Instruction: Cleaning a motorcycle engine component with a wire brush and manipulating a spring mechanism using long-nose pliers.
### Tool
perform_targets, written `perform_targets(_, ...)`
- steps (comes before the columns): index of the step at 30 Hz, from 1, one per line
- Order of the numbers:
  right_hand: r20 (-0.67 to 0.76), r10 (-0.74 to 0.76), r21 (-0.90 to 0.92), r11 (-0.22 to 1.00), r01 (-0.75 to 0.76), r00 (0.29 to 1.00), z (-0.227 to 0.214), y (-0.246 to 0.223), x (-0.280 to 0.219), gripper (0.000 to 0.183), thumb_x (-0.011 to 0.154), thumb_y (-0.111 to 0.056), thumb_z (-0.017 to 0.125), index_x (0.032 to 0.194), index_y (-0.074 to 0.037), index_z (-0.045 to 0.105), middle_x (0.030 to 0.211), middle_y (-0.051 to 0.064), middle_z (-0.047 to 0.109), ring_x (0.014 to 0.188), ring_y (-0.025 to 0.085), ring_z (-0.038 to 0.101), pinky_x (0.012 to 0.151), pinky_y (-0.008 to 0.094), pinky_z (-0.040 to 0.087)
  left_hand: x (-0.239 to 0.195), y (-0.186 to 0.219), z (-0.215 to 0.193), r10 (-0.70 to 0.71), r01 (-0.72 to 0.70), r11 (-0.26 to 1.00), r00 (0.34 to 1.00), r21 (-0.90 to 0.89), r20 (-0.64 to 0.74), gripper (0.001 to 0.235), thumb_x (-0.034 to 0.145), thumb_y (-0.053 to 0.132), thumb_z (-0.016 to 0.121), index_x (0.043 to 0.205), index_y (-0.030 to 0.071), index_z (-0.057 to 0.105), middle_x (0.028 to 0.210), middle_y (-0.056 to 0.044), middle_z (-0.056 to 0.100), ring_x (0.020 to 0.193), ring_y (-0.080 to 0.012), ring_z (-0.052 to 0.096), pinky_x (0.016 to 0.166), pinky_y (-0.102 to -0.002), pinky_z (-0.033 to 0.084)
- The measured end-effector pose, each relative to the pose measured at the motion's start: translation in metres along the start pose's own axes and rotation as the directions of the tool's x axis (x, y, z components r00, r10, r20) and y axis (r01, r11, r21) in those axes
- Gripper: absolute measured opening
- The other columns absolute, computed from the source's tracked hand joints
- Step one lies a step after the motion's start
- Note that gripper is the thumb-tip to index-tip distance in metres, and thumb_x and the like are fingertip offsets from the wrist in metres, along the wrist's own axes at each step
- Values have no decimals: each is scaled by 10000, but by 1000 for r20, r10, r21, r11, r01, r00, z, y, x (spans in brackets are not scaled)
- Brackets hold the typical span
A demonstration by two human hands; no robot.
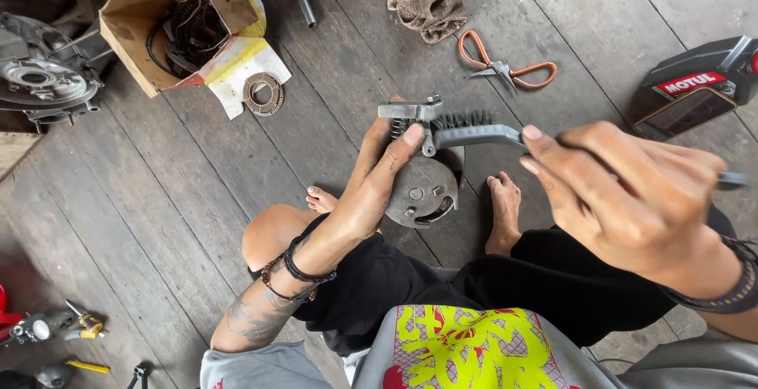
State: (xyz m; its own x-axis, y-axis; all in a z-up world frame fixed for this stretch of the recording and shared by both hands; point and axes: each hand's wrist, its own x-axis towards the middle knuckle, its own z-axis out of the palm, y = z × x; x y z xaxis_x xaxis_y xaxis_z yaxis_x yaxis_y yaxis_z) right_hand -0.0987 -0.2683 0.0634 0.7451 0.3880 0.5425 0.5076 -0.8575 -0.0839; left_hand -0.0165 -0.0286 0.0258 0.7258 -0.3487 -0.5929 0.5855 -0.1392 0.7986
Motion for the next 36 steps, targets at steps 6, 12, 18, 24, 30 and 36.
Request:
perform_targets(6, -69, 117, 3, 993, -117, 991, 21, 12, -14, 247, 1149, -102, 695, 1218, 105, 812, 1015, 196, 783, 680, 270, 606, 539, 375, 354, 11, -3, 7, -127, 111, 967, 990, -230, -57, 1035, 700, 540, 651, 1593, 138, 318, 1672, -25, 360, 1501, -143, 383, 1178, -344, 368)
perform_targets(12, 12, 54, 137, 989, -55, 998, 6, 16, -2, 106, 1076, -65, 823, 1106, 37, 822, 930, 160, 714, 680, 245, 601, 608, 348, 416, 15, -11, 1, 75, 69, 850, 965, -522, 251, 502, 965, 452, 575, 1014, -32, 696, 993, -250, 764, 782, -312, 748, 773, -396, 613)
perform_targets(18, -28, 125, -12, 992, -125, 992, 17, 35, -8, 244, 1243, -145, 726, 1170, 65, 827, 1061, 195, 776, 840, 291, 692, 725, 389, 460, 10, 7, 10, -249, 245, 923, 968, -297, 27, 1012, 677, 478, 642, 1578, 93, 388, 1419, -106, 639, 1268, -207, 627, 1065, -343, 491)
perform_targets(24, 269, 405, -86, 914, -397, 874, 123, 151, -27, 84, 1130, -151, 745, 1179, -95, 785, 1036, 79, 788, 907, 345, 726, 760, 470, 508, 17, -8, -11, -210, 192, 813, 977, -550, 31, 487, 814, 391, 656, 1167, 55, 661, 1100, -228, 756, 925, -316, 730, 872, -415, 586)
perform_targets(30, 774, 561, -445, 812, -379, 294, 314, 207, -125, 276, 907, -396, 683, 1019, -164, 782, 922, 168, 771, 868, 414, 756, 660, 488, 587, 11, -1, -25, -247, 157, 729, 968, -666, -43, 563, 869, 390, 574, 1326, 62, 586, 1303, -245, 681, 1096, -402, 680, 1012, -518, 548)
perform_targets(36, 717, 595, -389, 774, -499, 363, 472, 174, -249, 363, 858, -381, 793, 1037, -66, 762, 895, 159, 737, 895, 354, 755, 743, 476, 612, 3, 10, -24, -347, 207, 800, 925, -563, -153, 834, 827, 479, 643, 1478, -14, 473, 1512, -318, 514, 1437, -446, 504, 1127, -580, 394)
